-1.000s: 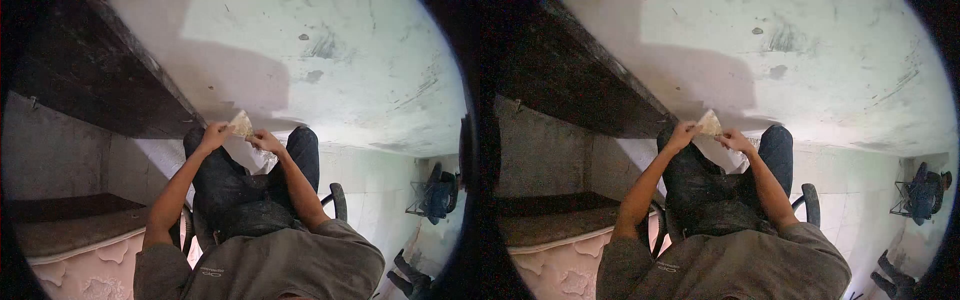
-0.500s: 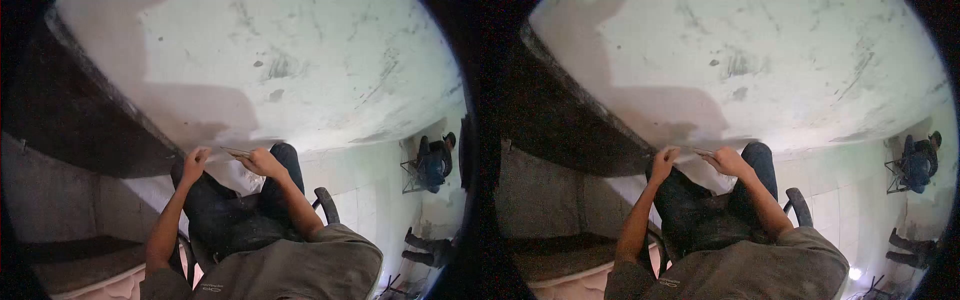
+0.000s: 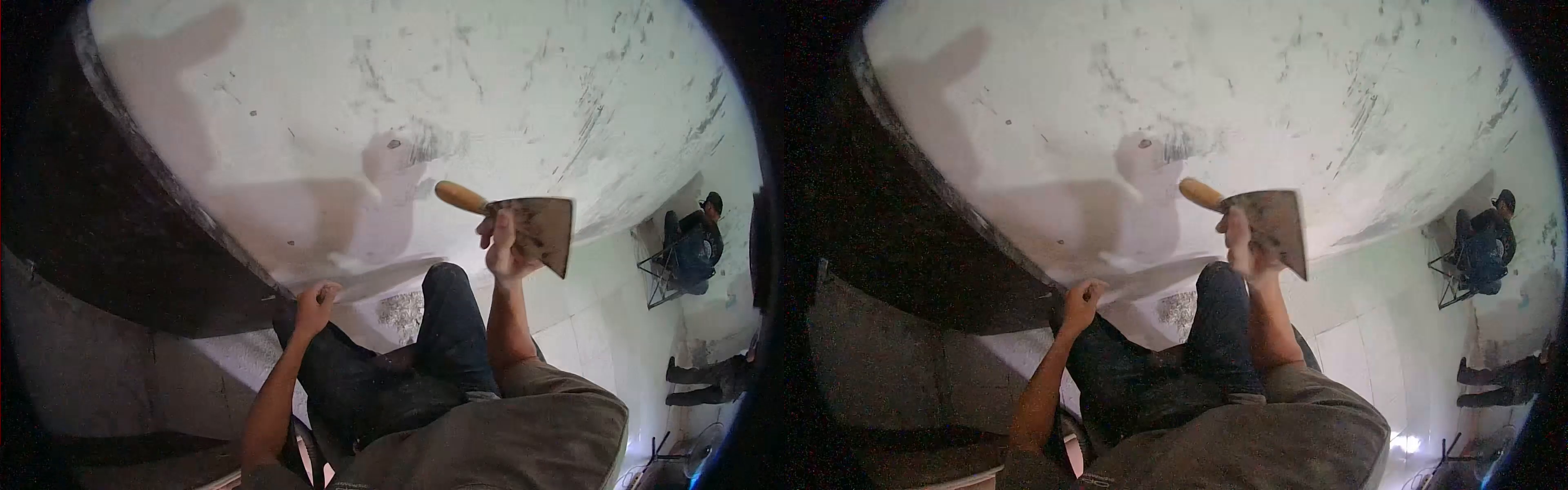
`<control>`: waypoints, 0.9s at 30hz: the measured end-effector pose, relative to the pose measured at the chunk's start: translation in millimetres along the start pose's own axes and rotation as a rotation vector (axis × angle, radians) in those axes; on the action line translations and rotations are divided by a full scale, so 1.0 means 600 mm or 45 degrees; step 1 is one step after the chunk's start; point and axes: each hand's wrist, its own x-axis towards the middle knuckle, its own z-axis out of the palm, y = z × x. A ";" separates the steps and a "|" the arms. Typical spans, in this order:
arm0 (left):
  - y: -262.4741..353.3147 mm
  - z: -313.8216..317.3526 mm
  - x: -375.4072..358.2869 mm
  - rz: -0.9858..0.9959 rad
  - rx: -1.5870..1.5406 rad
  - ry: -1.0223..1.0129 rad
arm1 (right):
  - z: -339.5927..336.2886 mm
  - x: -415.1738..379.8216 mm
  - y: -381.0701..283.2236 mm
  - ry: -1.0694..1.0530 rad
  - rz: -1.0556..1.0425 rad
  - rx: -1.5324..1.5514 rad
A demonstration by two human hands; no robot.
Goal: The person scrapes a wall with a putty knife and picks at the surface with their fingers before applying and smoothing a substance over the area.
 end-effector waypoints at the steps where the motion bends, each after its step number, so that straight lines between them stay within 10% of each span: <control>1: 0.005 -0.004 -0.001 -0.007 0.040 -0.025 | -0.003 0.011 -0.004 -0.033 -0.053 -0.062; 12: 0.018 -0.001 -0.003 0.054 0.025 -0.018 | -0.005 0.124 -0.017 -0.224 -0.314 -0.518; 17: 0.020 0.000 -0.004 0.086 0.075 -0.016 | 0.018 0.140 0.037 0.344 -0.026 -0.158; 22: 0.012 0.003 -0.003 0.077 0.071 -0.015 | 0.017 0.154 0.033 0.306 -0.413 -0.696; 24: 0.005 0.004 -0.002 0.122 0.073 -0.010 | 0.018 0.160 0.061 0.495 -0.117 -0.152; 26: 0.002 0.003 -0.003 0.083 0.135 -0.017 | -0.002 0.190 0.100 0.353 -1.207 -0.926; 27: 0.005 0.002 -0.004 0.084 0.138 -0.021 | 0.046 0.172 0.041 0.314 -0.292 -0.709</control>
